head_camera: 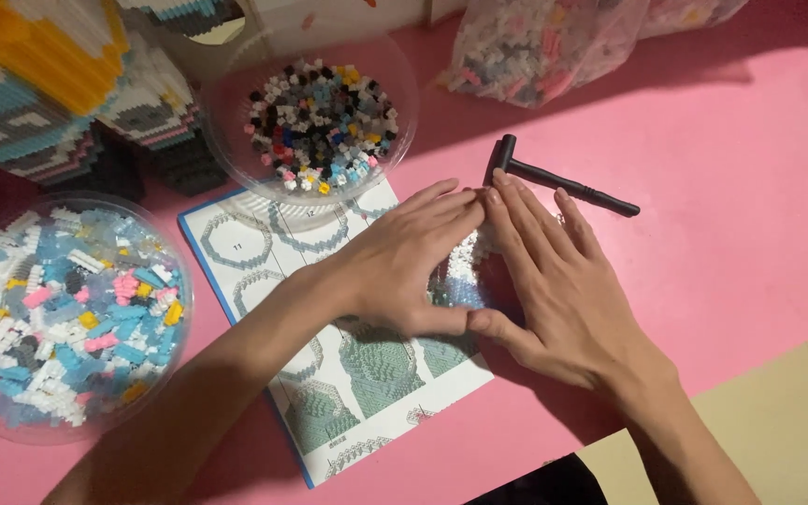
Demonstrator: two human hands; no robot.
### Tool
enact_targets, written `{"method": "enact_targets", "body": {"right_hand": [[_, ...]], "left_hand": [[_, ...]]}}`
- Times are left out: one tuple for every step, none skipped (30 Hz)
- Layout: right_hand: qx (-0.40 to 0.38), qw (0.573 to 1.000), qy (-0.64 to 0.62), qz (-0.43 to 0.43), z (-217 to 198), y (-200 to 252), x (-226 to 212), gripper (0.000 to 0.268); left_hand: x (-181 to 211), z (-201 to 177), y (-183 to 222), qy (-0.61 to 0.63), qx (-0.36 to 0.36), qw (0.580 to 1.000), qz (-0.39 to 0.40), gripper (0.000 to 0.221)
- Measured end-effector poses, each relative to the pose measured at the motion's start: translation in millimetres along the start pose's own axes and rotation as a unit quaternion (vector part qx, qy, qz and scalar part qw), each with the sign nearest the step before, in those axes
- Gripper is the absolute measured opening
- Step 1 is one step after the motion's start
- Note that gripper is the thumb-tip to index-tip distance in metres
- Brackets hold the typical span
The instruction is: Assembling a 3D structure using small interlocking toy blocks by following a diagram and using a small hammer to secure pieces.
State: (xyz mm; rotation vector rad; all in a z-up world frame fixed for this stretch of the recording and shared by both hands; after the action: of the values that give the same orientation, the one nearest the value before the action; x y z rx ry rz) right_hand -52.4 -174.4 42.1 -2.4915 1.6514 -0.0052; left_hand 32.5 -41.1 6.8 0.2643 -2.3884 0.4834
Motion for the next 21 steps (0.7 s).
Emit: {"method": "enact_targets", "body": {"right_hand": [[-0.010, 1.000, -0.001, 0.004, 1, -1, 0, 0.100], [-0.012, 1.000, 0.000, 0.004, 1, -1, -1, 0.100], [-0.026, 1.000, 0.008, 0.007, 2, -2, -1, 0.092], [-0.041, 0.999, 0.017, 0.011, 4, -2, -2, 0.084], [-0.042, 0.999, 0.016, 0.010, 3, -2, -3, 0.084], [-0.039, 0.999, 0.022, 0.013, 2, -3, -3, 0.080], [-0.035, 0.999, 0.028, 0.015, 1, -3, -4, 0.076], [-0.037, 0.999, 0.027, 0.014, 1, -3, -4, 0.076], [-0.034, 0.999, 0.033, 0.015, 1, -2, -4, 0.076], [-0.032, 0.999, 0.039, 0.016, 1, -2, -4, 0.075], [-0.034, 0.999, 0.038, 0.014, 0, -3, -5, 0.075], [-0.033, 0.999, 0.039, 0.015, -1, -4, -5, 0.076], [-0.033, 0.999, 0.039, 0.015, -2, -4, -6, 0.077], [-0.035, 0.999, 0.038, 0.014, -1, -4, -6, 0.077], [-0.031, 0.998, 0.044, 0.013, -1, -4, -6, 0.078], [-0.027, 0.998, 0.050, 0.012, -1, -5, -6, 0.079], [-0.029, 0.998, 0.048, 0.011, 0, -5, -6, 0.079], [-0.025, 0.998, 0.052, 0.010, 0, -5, -6, 0.078], [-0.021, 0.998, 0.056, 0.010, -1, -5, -7, 0.078], [-0.021, 0.998, 0.056, 0.009, -1, -5, -7, 0.078], [-0.020, 0.998, 0.056, 0.007, -1, -5, -6, 0.078]], "left_hand": [[-5, 2, 1, 0.036, -0.025, 0.999, -0.027, 0.104], [-4, 0, 2, 0.037, -0.024, 0.999, -0.028, 0.104], [-6, -6, 4, 0.154, 0.019, 0.986, -0.065, 0.101], [-10, -11, 6, 0.269, 0.061, 0.956, -0.102, 0.098], [-7, -14, 6, 0.271, 0.062, 0.955, -0.103, 0.098], [-3, -18, 6, 0.285, 0.079, 0.951, -0.092, 0.093], [0, -22, 7, 0.300, 0.095, 0.946, -0.080, 0.088], [-2, -20, 6, 0.301, 0.096, 0.945, -0.082, 0.088], [-3, -19, 6, 0.291, 0.101, 0.948, -0.078, 0.086], [-4, -18, 5, 0.281, 0.106, 0.951, -0.074, 0.085], [-5, -17, 6, 0.282, 0.108, 0.950, -0.076, 0.085], [-6, -17, 7, 0.270, 0.114, 0.954, -0.071, 0.083], [-7, -16, 8, 0.257, 0.121, 0.957, -0.066, 0.080], [-7, -16, 8, 0.258, 0.122, 0.956, -0.068, 0.080], [-6, -17, 7, 0.261, 0.130, 0.955, -0.059, 0.077], [-5, -19, 7, 0.263, 0.139, 0.953, -0.051, 0.075], [-5, -18, 8, 0.263, 0.140, 0.953, -0.054, 0.075], [-6, -18, 7, 0.271, 0.145, 0.950, -0.052, 0.075], [-6, -18, 7, 0.278, 0.149, 0.947, -0.051, 0.077], [-6, -17, 8, 0.278, 0.150, 0.947, -0.052, 0.077], [-6, -17, 8, 0.266, 0.149, 0.951, -0.048, 0.077]]}}
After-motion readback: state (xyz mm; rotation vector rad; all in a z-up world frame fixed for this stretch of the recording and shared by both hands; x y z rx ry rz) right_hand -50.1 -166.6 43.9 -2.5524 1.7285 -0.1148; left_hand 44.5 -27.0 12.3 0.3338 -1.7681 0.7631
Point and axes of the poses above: each hand's wrist, its own y-axis away from the middle knuckle, its own z-axis out of the palm, x = y × z, the point moved 5 cm from there along -y, towards the middle knuckle, and after that the axes turned 5 degrees about y, right-handed, at the moved point
